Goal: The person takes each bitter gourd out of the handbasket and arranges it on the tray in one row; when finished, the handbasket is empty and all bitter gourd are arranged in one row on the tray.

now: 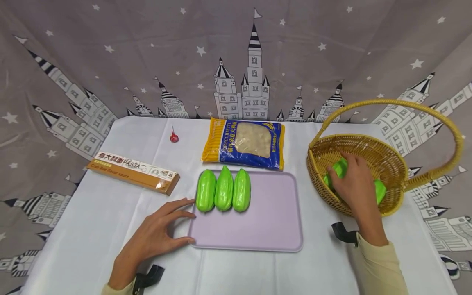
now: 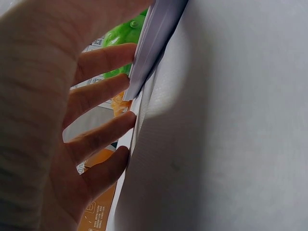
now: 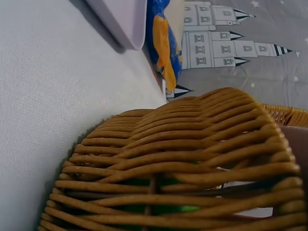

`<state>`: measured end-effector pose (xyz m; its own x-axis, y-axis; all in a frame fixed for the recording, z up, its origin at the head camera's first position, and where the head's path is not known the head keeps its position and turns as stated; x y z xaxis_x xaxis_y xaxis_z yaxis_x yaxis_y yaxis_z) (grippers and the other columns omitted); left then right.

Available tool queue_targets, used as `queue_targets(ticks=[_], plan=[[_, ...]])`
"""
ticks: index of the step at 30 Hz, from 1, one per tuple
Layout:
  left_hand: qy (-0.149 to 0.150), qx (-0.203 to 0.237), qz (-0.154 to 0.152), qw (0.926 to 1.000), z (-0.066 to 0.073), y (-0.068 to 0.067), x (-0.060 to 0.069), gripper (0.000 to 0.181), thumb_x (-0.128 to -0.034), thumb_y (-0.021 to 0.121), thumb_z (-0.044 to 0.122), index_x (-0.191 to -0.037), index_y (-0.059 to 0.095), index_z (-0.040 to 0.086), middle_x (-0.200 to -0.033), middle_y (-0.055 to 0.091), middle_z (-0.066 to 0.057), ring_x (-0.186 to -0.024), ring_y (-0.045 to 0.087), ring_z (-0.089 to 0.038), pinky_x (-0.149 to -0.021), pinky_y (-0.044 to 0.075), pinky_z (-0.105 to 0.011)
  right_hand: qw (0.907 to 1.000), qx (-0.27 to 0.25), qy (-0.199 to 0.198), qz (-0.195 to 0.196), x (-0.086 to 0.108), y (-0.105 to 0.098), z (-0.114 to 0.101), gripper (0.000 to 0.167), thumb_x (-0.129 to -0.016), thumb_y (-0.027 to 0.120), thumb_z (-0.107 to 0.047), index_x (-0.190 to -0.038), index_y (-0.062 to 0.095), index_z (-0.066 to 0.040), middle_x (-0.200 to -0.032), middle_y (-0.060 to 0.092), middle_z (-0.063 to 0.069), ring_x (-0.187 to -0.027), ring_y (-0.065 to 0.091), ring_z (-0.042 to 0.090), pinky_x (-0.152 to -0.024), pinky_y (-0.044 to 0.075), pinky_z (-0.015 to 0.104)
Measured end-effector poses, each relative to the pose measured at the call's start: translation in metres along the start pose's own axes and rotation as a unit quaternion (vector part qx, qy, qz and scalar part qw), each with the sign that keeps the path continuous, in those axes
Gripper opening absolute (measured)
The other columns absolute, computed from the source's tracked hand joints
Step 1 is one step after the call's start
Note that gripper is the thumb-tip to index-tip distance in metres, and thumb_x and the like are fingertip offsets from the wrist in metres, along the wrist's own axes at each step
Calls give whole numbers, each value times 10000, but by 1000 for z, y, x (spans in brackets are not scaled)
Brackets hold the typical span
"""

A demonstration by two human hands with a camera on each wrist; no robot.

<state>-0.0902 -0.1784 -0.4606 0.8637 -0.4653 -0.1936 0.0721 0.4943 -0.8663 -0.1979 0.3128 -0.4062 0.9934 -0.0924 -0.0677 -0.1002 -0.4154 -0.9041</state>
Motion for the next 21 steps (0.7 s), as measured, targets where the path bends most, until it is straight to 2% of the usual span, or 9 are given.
queue_targets(ticks=[6,13,17,21], plan=[[14,0,-3,10000,0,0,0,607,-736,945,593,-1223,780,270,-1568,595,21,-1454,554,-262,-1135,544,-469,9998,28,-122,-126,-7,7,1,771,-1005,749,-337,-1535,432,124,-1457,416,487,-1317,422,659,-987,418,830],[-12,24,-30,10000,0,0,-1,604,-741,942,595,-1227,779,276,-1570,593,22,-1455,553,-260,-1132,548,-470,9988,188,-172,-418,-13,14,1,730,-1000,733,-342,-1480,465,139,-1406,449,486,-1179,502,625,-832,495,726],[-28,27,-40,10000,1,0,-1,603,-742,941,597,-1228,780,278,-1571,592,23,-1454,554,-258,-1129,551,-468,9981,237,-176,-535,-15,16,1,705,-1003,718,-351,-1462,485,132,-1412,463,478,-1174,513,620,-816,505,694],[-40,17,-45,10000,0,-1,0,602,-741,942,596,-1226,780,278,-1571,593,23,-1453,554,-257,-1130,550,-467,9983,190,-252,-483,-16,16,0,676,-993,723,-318,-1454,502,125,-1405,468,468,-1182,504,606,-819,499,688]])
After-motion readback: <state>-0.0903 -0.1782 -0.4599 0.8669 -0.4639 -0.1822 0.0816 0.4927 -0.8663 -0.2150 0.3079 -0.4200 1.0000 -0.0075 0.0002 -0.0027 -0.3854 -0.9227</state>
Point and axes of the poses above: each hand's wrist, its own x-axis away from the middle knuckle, its own y-axis out of the palm, z = x × y, the point moved 9 cm from there along -x, towards the middle knuckle
